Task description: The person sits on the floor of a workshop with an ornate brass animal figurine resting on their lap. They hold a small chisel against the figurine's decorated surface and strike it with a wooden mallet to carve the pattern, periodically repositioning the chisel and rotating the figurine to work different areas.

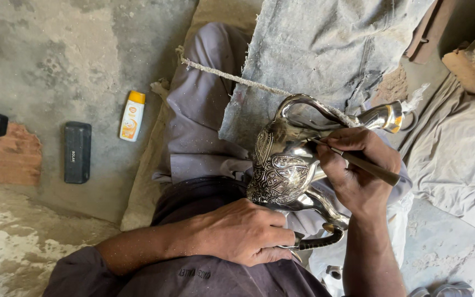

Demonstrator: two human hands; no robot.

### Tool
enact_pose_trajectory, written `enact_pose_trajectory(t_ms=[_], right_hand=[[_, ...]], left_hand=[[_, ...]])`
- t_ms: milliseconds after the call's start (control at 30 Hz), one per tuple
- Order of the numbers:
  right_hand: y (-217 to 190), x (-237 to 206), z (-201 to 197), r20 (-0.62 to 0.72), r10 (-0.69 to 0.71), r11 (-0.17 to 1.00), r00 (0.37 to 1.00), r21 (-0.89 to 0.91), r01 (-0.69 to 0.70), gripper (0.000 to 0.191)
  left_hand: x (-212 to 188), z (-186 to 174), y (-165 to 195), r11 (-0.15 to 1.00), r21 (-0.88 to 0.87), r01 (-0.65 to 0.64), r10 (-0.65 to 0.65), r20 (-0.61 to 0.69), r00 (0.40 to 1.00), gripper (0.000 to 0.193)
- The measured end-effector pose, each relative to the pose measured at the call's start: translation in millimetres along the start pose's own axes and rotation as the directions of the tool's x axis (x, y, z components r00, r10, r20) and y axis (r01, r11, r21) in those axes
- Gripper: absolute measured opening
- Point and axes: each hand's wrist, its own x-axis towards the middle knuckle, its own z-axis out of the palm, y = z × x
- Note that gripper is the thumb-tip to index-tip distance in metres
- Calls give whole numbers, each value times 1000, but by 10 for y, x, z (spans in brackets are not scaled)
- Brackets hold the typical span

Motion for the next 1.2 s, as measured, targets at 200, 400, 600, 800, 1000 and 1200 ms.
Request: enact_pose_trajectory(t_ms=[200,400,600,800,1000,1200], right_hand=[[-17,24,-16,-5,14,999,1000,-45,-14,14],[42,31,-41,3,-17,997,1000,-78,17,12],[91,62,-47,38,-71,997,997,44,69,14],[93,52,-51,37,-115,992,993,-39,116,16],[112,49,-30,17,-134,990,991,-31,135,14],[130,19,-4,23,-277,956,961,-99,278,14]], left_hand=[[16,-14,3,1000,-20,19,-19,13,1000,26],[42,5,-20,997,-44,61,-58,66,996,27],[46,2,-28,999,-33,28,-27,28,999,27],[51,-1,-29,999,-37,31,-30,33,999,27],[50,-8,-30,999,-37,28,-27,38,999,27],[55,11,-49,998,-37,41,-39,49,998,28]])
